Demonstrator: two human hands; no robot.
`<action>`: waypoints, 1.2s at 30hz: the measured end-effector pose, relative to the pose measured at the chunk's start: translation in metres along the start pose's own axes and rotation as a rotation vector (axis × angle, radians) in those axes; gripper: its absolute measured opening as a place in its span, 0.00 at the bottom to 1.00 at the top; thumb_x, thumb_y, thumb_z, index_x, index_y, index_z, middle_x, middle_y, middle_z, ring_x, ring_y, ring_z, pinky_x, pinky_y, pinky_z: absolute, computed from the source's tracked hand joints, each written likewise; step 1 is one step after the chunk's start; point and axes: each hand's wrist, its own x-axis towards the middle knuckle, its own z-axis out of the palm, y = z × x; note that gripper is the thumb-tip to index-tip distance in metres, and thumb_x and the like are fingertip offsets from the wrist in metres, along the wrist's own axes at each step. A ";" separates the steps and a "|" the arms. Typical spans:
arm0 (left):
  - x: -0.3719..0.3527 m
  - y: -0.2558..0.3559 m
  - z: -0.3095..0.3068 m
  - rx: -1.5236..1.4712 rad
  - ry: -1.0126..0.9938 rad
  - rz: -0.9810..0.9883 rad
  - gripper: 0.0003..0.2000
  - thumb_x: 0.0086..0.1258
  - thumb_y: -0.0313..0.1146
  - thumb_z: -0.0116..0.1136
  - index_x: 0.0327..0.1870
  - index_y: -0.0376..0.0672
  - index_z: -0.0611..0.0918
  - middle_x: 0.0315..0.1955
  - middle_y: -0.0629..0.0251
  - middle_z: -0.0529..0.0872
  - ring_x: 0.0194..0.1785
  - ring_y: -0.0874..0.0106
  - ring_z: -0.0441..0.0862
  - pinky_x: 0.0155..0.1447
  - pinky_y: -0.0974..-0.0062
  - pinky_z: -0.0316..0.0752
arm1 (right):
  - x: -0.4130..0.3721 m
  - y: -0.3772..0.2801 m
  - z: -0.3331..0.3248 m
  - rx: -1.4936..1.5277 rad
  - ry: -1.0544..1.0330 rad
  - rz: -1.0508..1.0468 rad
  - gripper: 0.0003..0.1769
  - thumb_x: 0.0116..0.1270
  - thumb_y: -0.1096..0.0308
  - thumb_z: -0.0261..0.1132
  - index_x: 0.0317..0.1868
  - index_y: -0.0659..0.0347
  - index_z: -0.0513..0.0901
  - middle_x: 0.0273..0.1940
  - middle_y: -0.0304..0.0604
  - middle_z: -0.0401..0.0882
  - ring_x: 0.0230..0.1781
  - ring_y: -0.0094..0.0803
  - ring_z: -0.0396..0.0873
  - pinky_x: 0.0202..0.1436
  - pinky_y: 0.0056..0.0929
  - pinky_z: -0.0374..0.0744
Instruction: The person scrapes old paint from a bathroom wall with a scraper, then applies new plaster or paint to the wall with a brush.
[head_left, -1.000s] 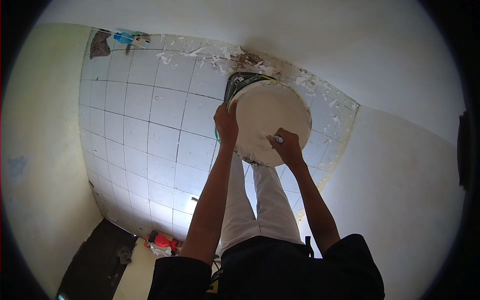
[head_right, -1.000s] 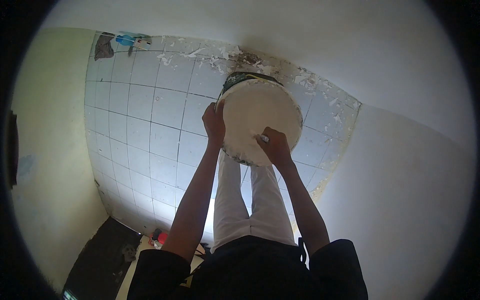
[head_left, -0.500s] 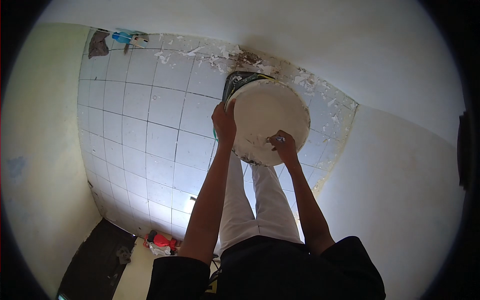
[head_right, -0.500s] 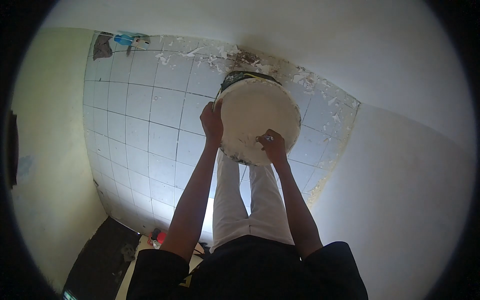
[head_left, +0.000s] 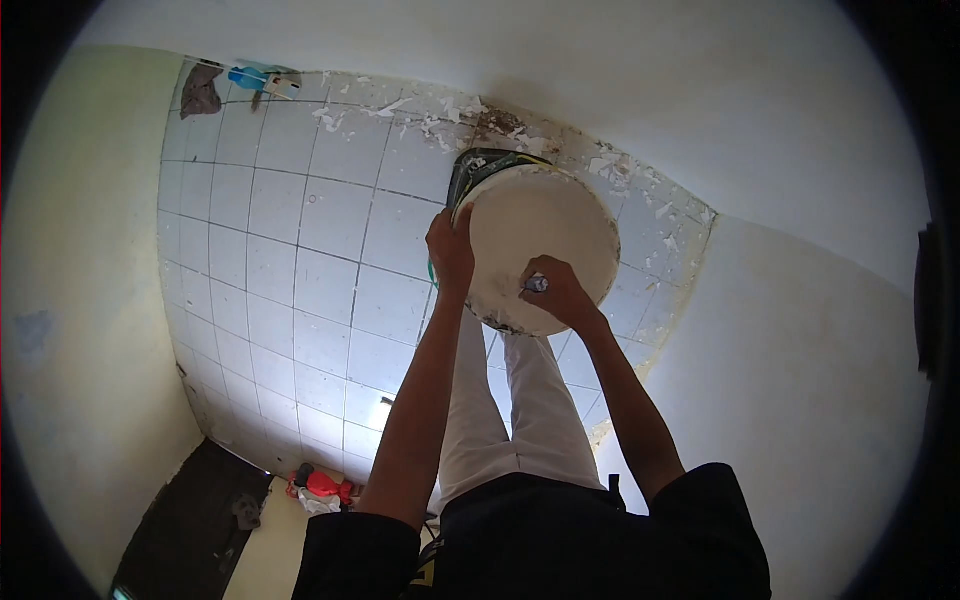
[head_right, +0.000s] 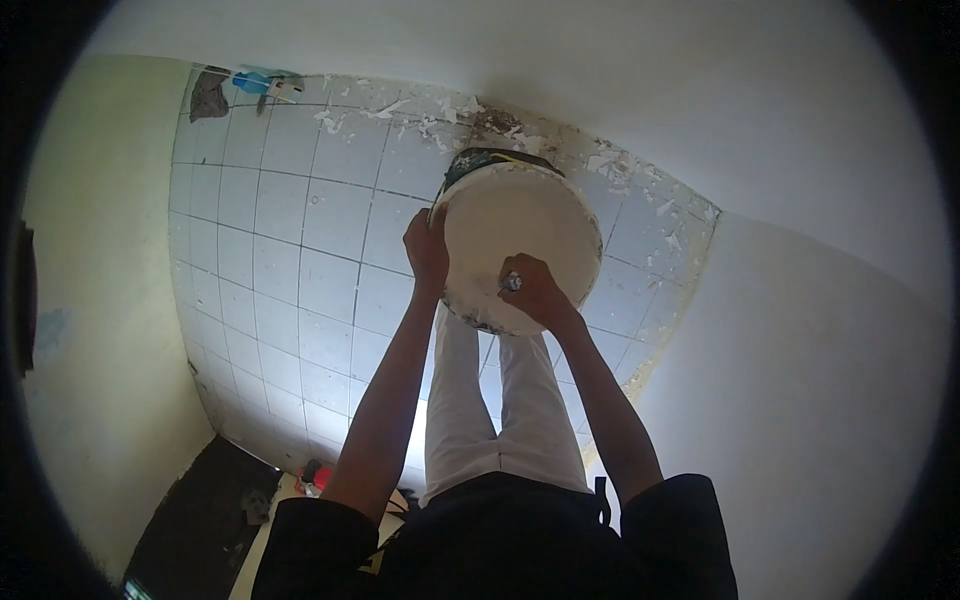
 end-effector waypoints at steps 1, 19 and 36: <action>0.000 -0.001 0.000 0.002 0.000 -0.005 0.21 0.73 0.44 0.55 0.32 0.29 0.77 0.28 0.42 0.79 0.34 0.44 0.76 0.41 0.53 0.69 | -0.002 -0.001 -0.001 -0.009 0.054 -0.004 0.12 0.49 0.74 0.71 0.33 0.65 0.78 0.29 0.50 0.77 0.34 0.49 0.78 0.43 0.38 0.76; 0.001 0.002 0.001 -0.016 -0.017 -0.033 0.20 0.72 0.44 0.56 0.33 0.30 0.79 0.30 0.42 0.80 0.36 0.44 0.77 0.43 0.53 0.69 | -0.026 0.000 0.025 0.373 0.401 0.511 0.06 0.62 0.82 0.63 0.27 0.70 0.75 0.23 0.48 0.81 0.25 0.33 0.86 0.26 0.25 0.85; 0.005 -0.011 0.009 0.001 -0.008 0.068 0.21 0.73 0.45 0.55 0.35 0.29 0.78 0.30 0.40 0.80 0.36 0.42 0.77 0.41 0.52 0.70 | -0.012 0.024 0.012 0.782 0.343 0.579 0.03 0.63 0.79 0.63 0.33 0.71 0.79 0.27 0.50 0.82 0.25 0.37 0.86 0.31 0.29 0.88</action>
